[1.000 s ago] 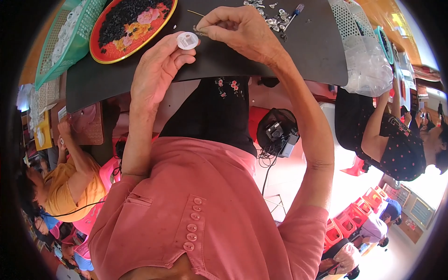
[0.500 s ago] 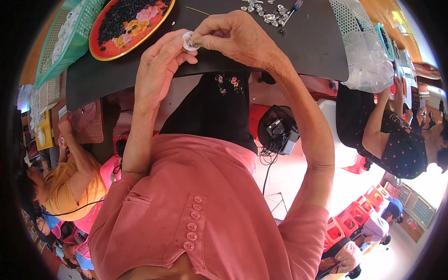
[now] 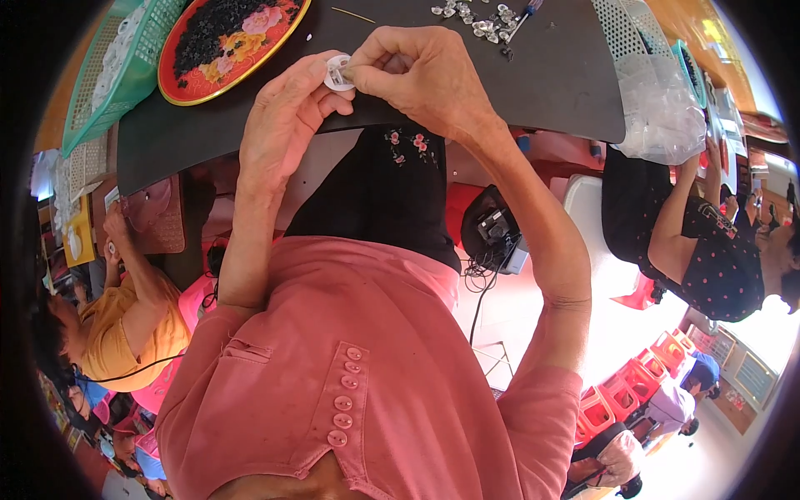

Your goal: The person assembles small circular white housing components by hand, inserting wires or beads into them.

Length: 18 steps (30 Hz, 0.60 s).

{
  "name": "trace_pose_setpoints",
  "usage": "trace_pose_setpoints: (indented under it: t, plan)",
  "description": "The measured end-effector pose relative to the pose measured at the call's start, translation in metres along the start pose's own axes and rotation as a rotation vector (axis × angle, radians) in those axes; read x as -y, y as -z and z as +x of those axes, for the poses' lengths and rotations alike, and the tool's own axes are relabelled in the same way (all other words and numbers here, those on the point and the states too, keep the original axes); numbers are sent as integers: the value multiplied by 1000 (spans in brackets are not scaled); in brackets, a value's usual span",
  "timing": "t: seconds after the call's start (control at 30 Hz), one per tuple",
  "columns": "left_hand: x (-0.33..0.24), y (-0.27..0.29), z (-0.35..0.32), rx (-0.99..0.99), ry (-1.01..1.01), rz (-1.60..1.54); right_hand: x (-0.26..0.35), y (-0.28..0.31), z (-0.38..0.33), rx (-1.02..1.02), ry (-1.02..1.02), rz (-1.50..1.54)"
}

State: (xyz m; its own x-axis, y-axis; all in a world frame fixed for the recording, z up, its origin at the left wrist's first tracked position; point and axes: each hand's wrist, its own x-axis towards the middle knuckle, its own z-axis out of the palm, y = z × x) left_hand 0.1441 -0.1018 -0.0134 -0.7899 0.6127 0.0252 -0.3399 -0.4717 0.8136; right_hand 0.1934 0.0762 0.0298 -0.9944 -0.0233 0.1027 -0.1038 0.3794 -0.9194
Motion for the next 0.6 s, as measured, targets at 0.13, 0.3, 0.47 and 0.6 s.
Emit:
trace_pose_setpoints:
  t: [0.13, 0.3, 0.47, 0.6]
  plan:
    - [2, 2, 1, 32, 33, -38, 1, -3, -3, -50, 13, -8]
    - [1, 0, 1, 17, 41, -13, -2, -6, -7, -113, 74, -75]
    - [4, 4, 2, 67, 57, -68, -9, -8, -3, -175, 285, -216]
    - [4, 7, 3, 71, 75, -95, -12, -10, -3, -214, 361, -202]
